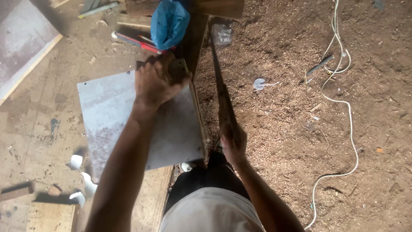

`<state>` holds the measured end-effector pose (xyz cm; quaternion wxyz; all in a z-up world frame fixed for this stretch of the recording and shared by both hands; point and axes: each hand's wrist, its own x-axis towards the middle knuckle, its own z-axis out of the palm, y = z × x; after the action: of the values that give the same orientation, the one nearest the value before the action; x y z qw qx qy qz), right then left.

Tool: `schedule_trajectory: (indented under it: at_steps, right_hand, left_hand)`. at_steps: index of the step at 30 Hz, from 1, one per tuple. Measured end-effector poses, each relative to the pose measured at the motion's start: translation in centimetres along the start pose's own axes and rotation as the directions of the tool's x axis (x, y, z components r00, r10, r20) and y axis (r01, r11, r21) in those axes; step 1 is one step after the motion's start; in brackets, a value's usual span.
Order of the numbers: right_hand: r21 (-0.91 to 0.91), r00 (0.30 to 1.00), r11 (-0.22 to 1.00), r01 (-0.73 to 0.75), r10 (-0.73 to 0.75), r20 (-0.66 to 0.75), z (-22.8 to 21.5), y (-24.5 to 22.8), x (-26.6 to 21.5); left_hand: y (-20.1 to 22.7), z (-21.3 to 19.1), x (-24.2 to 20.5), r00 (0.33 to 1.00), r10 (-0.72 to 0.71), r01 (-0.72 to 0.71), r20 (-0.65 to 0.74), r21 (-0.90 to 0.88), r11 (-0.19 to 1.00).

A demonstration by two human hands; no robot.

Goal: The person smooths the surface of a rectangular metal sheet using a small wooden block, repeatedly rubbing it across the sheet while holding it steady with the other hand. The person occasionally repositions the sheet and continues the smoothing motion.

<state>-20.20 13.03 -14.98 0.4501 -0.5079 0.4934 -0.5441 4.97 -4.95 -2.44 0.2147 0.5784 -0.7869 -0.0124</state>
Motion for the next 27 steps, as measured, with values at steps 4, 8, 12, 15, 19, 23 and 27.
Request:
schedule_trajectory:
  at_steps: [4, 8, 12, 15, 19, 23, 27]
  right_hand:
    - [0.145, 0.998, 0.988, 0.048, -0.042, -0.043, 0.7, 1.2, -2.9]
    - [0.088, 0.995, 0.994, 0.061, -0.054, -0.082, 1.8, 0.9, -2.8]
    - [0.126, 0.992, 0.986, -0.108, 0.116, -0.056, 3.1, -0.7, -4.8]
    - [0.130, 0.999, 0.991, 0.031, -0.026, -0.036, 3.6, -1.5, -4.9]
    - [0.096, 0.994, 0.991, -0.095, 0.090, 0.054, 4.3, -2.6, -6.8]
    - [0.168, 0.978, 0.970, -0.174, 0.151, 0.145, 3.6, -3.1, -7.7]
    - [0.253, 0.966, 0.948, -0.191, 0.136, 0.219, 2.6, -3.2, -8.5]
  left_hand:
    - [1.1, 0.0, 0.3, 0.862, -0.215, 0.289, 0.458, -0.097, 0.953]
    - [1.8, -0.2, 2.5, 0.992, 0.068, -0.041, 0.109, -0.234, 0.971]
    - [1.7, -0.4, 2.5, 0.988, 0.086, -0.062, 0.126, -0.182, 0.981]
    - [1.9, -0.1, 3.5, 0.986, 0.055, -0.027, 0.156, -0.179, 0.983]
    - [1.8, 0.3, 3.2, 0.993, 0.070, -0.047, 0.098, -0.219, 0.975]
    - [1.3, 0.6, 2.9, 0.994, 0.105, -0.102, 0.004, -0.194, 0.976]
    - [1.5, 1.6, 4.0, 0.998, -0.002, 0.012, 0.064, -0.157, 0.987]
